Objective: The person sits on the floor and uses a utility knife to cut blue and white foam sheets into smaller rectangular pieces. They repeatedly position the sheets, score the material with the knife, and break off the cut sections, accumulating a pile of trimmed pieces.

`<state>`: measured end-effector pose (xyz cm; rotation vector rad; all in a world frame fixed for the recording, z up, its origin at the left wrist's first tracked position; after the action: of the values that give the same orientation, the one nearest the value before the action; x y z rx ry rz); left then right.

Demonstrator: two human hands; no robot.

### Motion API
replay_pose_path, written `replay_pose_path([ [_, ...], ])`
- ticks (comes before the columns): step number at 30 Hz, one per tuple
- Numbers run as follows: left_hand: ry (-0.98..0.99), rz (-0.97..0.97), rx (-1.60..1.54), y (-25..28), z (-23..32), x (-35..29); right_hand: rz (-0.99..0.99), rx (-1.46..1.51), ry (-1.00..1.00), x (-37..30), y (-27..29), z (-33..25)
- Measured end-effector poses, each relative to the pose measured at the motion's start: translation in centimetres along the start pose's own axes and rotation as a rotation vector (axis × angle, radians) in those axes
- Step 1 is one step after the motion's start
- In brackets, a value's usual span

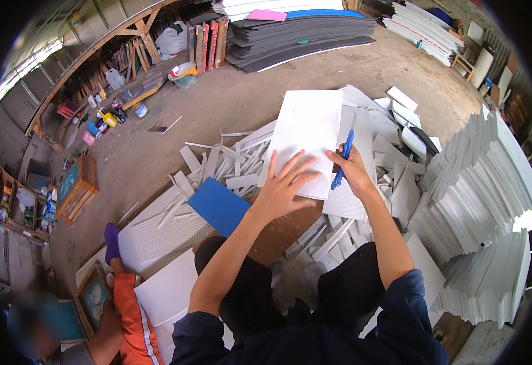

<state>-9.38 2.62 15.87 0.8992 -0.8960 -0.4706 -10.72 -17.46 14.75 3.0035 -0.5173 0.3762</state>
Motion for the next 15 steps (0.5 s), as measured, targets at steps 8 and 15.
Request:
replay_pose_path([
  [8,0.998,0.265,-0.852,-1.7,-7.3,0.2,-0.272,-0.236,0.165,-1.9,-2.3,-2.6],
  [15,1.308,0.111,-1.258,-1.5,-8.3,-0.9,-0.242,-0.536,0.223,-3.1,-2.9,-6.6],
])
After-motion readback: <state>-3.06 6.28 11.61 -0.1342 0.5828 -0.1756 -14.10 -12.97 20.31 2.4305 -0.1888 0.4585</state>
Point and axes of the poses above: each hand's wrist, its own x-axis towards the middle knuckle, its own y-axis out of the back of the hand, z = x × y, the point moved 2 cm from there along x, towards the middle knuckle, and after that the axes turned 15 degrees about y, right-handed, at the moved point
